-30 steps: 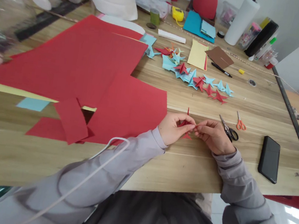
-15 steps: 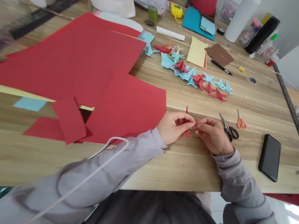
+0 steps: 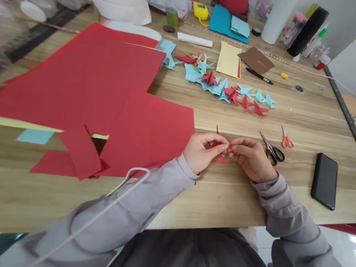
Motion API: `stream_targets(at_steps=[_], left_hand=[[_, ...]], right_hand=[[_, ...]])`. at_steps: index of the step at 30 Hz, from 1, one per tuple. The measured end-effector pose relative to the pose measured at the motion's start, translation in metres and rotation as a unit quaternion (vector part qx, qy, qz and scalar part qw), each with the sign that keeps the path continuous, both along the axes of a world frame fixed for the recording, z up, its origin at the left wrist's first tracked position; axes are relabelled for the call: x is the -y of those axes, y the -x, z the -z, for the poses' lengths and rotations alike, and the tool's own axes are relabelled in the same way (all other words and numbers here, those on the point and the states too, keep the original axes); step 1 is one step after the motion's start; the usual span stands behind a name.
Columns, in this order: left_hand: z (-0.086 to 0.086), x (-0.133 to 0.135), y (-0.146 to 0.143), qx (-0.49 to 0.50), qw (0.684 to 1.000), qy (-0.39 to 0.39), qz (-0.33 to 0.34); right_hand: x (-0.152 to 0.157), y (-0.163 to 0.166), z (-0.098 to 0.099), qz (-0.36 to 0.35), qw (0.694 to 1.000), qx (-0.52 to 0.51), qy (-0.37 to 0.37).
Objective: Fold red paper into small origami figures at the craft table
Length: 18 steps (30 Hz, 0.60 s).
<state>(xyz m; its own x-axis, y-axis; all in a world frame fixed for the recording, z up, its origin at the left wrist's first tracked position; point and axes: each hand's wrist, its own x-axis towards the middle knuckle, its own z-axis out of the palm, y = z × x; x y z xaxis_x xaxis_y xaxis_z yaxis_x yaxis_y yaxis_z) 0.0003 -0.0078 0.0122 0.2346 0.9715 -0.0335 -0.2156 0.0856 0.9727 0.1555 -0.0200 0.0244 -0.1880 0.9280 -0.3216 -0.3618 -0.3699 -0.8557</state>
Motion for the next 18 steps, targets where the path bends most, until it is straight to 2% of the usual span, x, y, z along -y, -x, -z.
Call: stream_targets(at_steps=[5,13,18], left_hand=[[0.002,0.0,0.0,0.011,1.0,-0.005,-0.012],[0.012,0.001,-0.002,0.04,0.999,-0.014,-0.029],[0.017,0.0,-0.002,0.055,0.998,0.007,-0.03]], right_hand=[[-0.001,0.003,-0.001,0.005,1.0,0.002,-0.016],[0.0,0.008,0.004,0.075,0.995,0.039,-0.06],[0.0,0.008,0.007,0.058,0.995,0.029,-0.075]])
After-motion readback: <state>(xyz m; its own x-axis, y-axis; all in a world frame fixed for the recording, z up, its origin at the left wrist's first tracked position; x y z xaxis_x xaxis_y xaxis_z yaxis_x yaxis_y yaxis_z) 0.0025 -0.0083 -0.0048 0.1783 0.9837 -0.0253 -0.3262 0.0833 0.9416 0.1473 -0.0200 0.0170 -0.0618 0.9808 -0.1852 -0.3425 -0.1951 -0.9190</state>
